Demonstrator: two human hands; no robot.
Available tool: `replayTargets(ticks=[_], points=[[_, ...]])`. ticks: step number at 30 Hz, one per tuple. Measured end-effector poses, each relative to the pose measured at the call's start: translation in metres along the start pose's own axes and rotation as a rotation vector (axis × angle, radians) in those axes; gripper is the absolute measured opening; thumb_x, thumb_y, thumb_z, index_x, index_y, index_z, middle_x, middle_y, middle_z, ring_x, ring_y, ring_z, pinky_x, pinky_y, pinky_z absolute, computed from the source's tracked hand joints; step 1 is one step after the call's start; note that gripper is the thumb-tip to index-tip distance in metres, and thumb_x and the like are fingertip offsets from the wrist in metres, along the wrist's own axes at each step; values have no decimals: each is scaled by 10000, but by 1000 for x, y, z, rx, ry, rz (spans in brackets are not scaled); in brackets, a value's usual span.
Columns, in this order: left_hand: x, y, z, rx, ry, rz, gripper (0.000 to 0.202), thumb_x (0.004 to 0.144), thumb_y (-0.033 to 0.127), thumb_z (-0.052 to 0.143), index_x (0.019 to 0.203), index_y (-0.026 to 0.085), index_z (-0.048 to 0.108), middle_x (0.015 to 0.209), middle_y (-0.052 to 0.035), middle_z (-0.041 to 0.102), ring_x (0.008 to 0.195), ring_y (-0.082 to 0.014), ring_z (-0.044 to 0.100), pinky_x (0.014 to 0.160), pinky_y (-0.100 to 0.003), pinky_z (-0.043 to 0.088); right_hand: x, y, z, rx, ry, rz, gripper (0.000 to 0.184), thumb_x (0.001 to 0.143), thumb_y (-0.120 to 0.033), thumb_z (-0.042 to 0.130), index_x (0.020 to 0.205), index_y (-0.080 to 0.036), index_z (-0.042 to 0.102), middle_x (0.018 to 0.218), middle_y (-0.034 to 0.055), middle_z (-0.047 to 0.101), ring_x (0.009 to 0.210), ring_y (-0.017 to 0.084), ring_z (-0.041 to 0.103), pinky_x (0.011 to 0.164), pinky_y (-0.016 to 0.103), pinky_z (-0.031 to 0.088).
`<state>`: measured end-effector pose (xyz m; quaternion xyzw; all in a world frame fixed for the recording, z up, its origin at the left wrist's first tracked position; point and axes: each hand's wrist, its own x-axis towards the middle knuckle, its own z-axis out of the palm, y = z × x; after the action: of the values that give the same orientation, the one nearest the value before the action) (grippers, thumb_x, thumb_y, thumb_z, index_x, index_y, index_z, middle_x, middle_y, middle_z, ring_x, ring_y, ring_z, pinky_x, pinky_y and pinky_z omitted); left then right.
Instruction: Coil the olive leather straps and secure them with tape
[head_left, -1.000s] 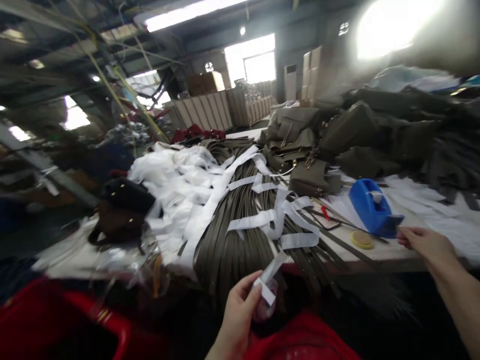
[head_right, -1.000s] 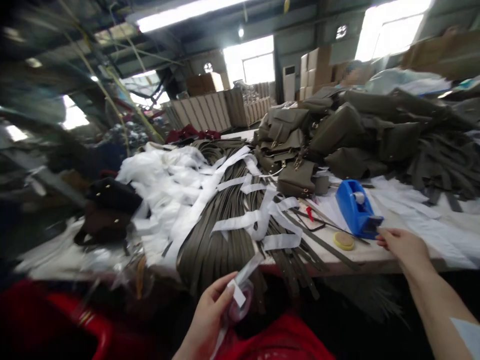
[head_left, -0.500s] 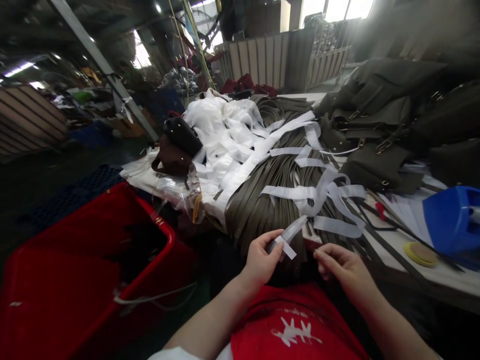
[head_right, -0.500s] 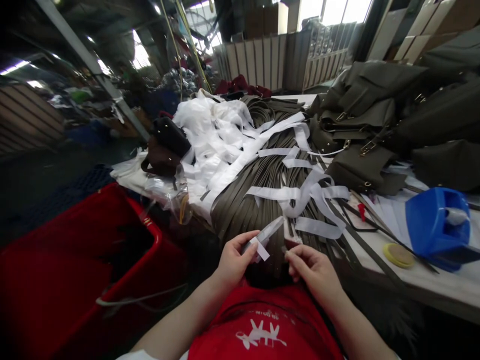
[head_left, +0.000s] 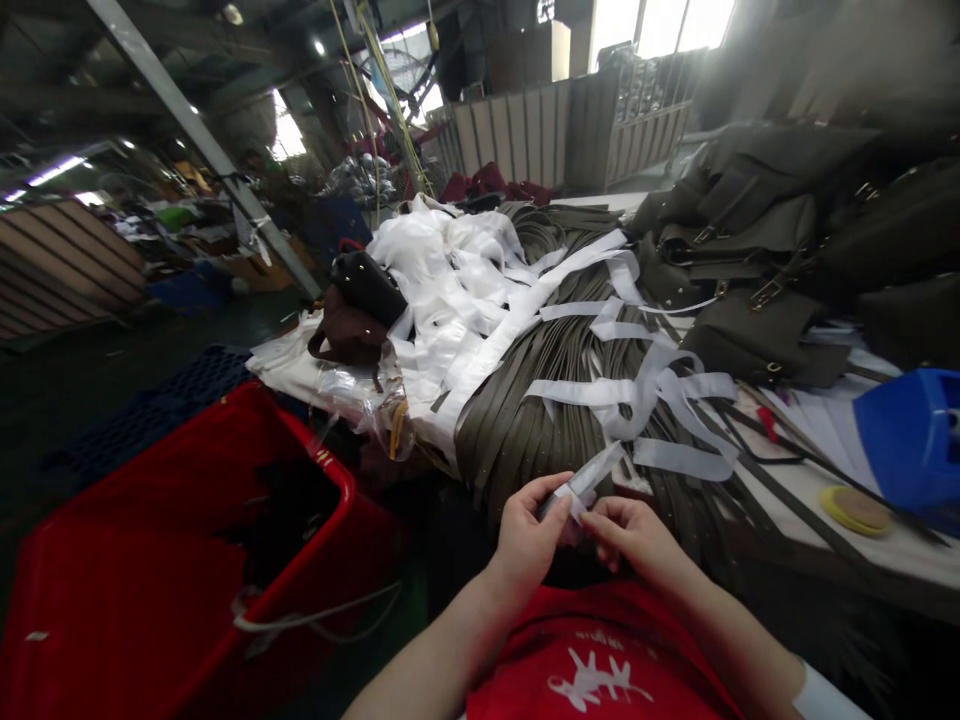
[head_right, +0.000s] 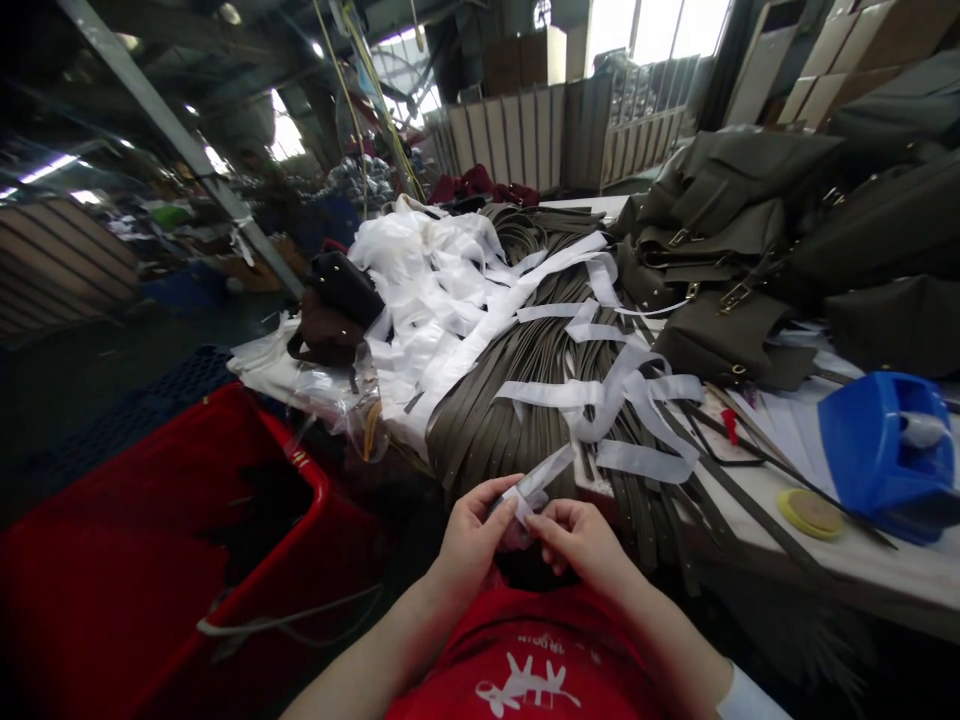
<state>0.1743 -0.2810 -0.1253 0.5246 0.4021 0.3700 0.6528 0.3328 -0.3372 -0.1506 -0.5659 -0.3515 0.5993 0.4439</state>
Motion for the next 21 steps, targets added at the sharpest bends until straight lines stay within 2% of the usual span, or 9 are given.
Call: replayTargets(ticks=[3,6,10,12,14,17,21], points=[[1,4,0,6,-2,18,467,811,444,732,1138,110,715,1057,-139,755,818,-199,705,686,-268,574,1,0,-1,71,-49,-8,516,644,-652,791,661,-172,603,555,4,678,421,106,563,444,215,412],[-1,10,-1,157,-2,103,404,849,399,692,1135,115,718,1028,-133,757,855,-217,711,744,-307,583,1,-3,-1,127,-101,-35,460,686,-591,803,767,-153,687,688,40,741,544,130,653,531,223,469],[-12,18,4,431,-52,396,301,878,268,647,1146,148,715,1063,-121,740,974,-233,696,902,-372,560,2,-4,2,122,-50,-173,435,673,-574,818,746,-151,740,632,33,720,564,167,647,571,271,507],[-17,20,8,512,-81,544,295,886,213,622,1166,161,697,1062,-112,729,992,-225,686,920,-371,554,2,-4,5,115,6,-234,415,646,-559,838,689,-157,741,609,25,710,580,174,630,597,283,512],[-19,23,11,552,-91,631,302,886,190,614,1179,165,680,1066,-111,706,992,-219,676,907,-364,561,2,-4,5,103,44,-261,395,635,-544,847,655,-164,740,606,18,709,602,175,619,621,281,509],[-20,25,13,603,-82,652,312,890,207,613,1195,174,667,1103,-118,641,968,-211,666,878,-366,576,0,-6,4,77,77,-282,373,649,-535,837,639,-175,737,590,13,699,606,183,614,621,288,509],[-21,24,13,669,-88,649,333,894,228,617,1224,211,657,1284,-129,510,832,-146,653,878,-389,587,1,-7,-2,35,103,-299,338,650,-496,851,615,-188,717,589,17,689,604,199,620,613,305,520]])
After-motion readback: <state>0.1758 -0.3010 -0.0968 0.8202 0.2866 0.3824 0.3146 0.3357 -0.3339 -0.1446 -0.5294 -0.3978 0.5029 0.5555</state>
